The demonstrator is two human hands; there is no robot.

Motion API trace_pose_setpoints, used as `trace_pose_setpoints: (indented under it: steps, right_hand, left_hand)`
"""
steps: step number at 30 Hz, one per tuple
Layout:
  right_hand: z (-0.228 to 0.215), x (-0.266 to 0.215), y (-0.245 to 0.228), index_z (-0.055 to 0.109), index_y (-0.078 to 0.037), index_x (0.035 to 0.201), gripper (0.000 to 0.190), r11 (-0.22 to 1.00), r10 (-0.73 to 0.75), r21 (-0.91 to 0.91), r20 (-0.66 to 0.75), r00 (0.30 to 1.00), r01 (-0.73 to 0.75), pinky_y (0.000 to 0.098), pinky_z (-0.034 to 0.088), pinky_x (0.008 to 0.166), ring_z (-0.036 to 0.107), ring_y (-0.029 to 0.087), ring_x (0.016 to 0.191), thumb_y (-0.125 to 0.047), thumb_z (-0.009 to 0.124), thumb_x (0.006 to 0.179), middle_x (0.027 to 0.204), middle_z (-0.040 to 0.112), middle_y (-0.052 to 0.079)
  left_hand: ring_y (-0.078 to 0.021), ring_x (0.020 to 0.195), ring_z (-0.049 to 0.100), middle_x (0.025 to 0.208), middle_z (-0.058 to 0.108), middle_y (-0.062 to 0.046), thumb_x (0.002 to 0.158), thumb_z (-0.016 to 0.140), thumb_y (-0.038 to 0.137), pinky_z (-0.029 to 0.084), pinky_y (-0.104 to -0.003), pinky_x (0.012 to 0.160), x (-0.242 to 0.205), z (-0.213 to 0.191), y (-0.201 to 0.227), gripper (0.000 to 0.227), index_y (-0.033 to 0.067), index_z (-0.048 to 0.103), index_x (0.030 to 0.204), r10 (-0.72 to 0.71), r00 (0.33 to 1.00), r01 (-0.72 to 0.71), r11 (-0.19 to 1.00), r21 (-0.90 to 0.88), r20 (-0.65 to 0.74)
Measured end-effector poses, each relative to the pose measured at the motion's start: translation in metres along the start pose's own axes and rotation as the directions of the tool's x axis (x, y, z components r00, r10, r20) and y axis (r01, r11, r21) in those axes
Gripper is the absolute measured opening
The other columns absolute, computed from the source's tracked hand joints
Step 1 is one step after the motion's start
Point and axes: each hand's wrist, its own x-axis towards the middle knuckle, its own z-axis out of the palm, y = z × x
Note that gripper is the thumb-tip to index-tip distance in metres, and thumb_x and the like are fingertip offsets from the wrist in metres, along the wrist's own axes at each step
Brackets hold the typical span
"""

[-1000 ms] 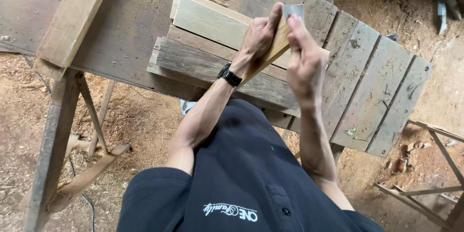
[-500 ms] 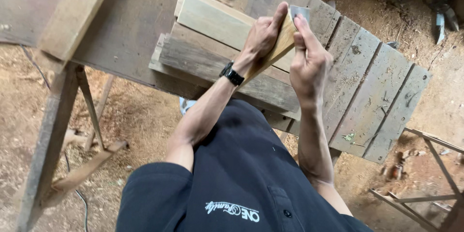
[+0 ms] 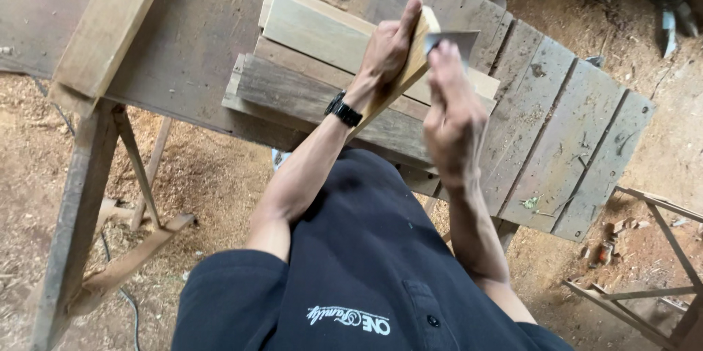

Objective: The person sands the edges and surfaces of a piece of wood with sandpaper by hand, turning the wood over to reach different sides.

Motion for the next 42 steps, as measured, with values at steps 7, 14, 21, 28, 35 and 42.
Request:
trace_pose_setpoints:
  steps: [7, 14, 21, 28, 35, 42]
  right_hand:
    - [0.008, 0.001, 0.0, 0.056, -0.011, 0.147, 0.035, 0.995, -0.092, -0.044, -0.071, 0.993, 0.089, 0.0457, 0.055, 0.113, 0.061, 0.033, 0.136, -0.008, 0.054, 0.112, 0.15, 0.057, 0.014]
    - [0.005, 0.016, -0.003, 0.056, -0.007, 0.146, 0.033, 0.964, 0.082, 0.254, -0.013, 0.997, -0.076, 0.0322, 0.065, 0.097, 0.072, 0.027, 0.119, -0.005, 0.051, 0.114, 0.142, 0.062, 0.019]
    - [0.004, 0.016, 0.0, 0.06, -0.005, 0.144, 0.031, 0.94, 0.111, 0.321, 0.028, 0.993, -0.114, 0.0367, 0.057, 0.109, 0.064, 0.031, 0.131, -0.007, 0.05, 0.115, 0.145, 0.061, 0.019]
    - [0.007, 0.04, 0.009, 0.064, -0.008, 0.137, 0.03, 0.801, 0.33, 0.478, 0.149, 0.932, -0.36, 0.0303, 0.064, 0.095, 0.07, 0.023, 0.125, -0.016, 0.049, 0.112, 0.138, 0.067, 0.014]
    - [-0.007, 0.03, -0.004, 0.064, -0.009, 0.134, 0.031, 0.751, 0.408, 0.491, 0.181, 0.895, -0.442, 0.0306, 0.063, 0.084, 0.074, 0.022, 0.115, -0.018, 0.047, 0.11, 0.137, 0.066, 0.013]
    - [0.002, 0.017, 0.019, 0.069, -0.001, 0.13, 0.027, 0.827, 0.181, 0.533, 0.049, 0.982, -0.179, 0.0328, 0.058, 0.112, 0.065, 0.027, 0.133, -0.012, 0.048, 0.117, 0.142, 0.064, 0.019]
  left_hand:
    - [-0.008, 0.042, 0.053, 0.05, 0.057, 0.002, 0.092, 0.038, 0.08, 0.042, -0.03, 0.038, -0.003, 0.001, 0.008, 0.079, 0.0136, 0.057, 0.054, 0.002, 1.0, -0.001, 1.0, 0.015, -0.019]
    - [-0.0079, 0.041, 0.054, 0.05, 0.058, 0.002, 0.092, 0.037, 0.081, 0.042, -0.031, 0.037, -0.005, -0.002, 0.004, 0.078, 0.0148, 0.056, 0.055, -0.007, 1.0, 0.007, 1.0, 0.023, -0.01]
    - [-0.0092, 0.04, 0.038, 0.049, 0.044, 0.001, 0.097, 0.034, 0.079, 0.029, -0.033, 0.038, -0.005, -0.001, -0.005, 0.078, 0.0134, 0.043, 0.056, 0.018, 1.0, -0.017, 0.994, 0.104, -0.008]
    - [-0.0076, 0.039, 0.047, 0.047, 0.05, 0.002, 0.092, 0.034, 0.081, 0.038, -0.03, 0.036, -0.004, 0.0, -0.001, 0.077, 0.017, 0.046, 0.053, -0.007, 1.0, 0.008, 0.996, 0.084, -0.019]
    - [-0.009, 0.039, 0.047, 0.049, 0.051, 0.001, 0.091, 0.035, 0.082, 0.038, -0.032, 0.036, -0.006, -0.001, -0.005, 0.075, 0.0176, 0.046, 0.054, -0.026, 1.0, 0.027, 0.998, 0.06, -0.018]
    - [-0.0085, 0.041, 0.054, 0.05, 0.054, 0.002, 0.091, 0.034, 0.082, 0.043, -0.032, 0.036, 0.0, -0.005, -0.006, 0.075, 0.0176, 0.052, 0.056, -0.031, 1.0, 0.031, 0.999, 0.035, -0.005]
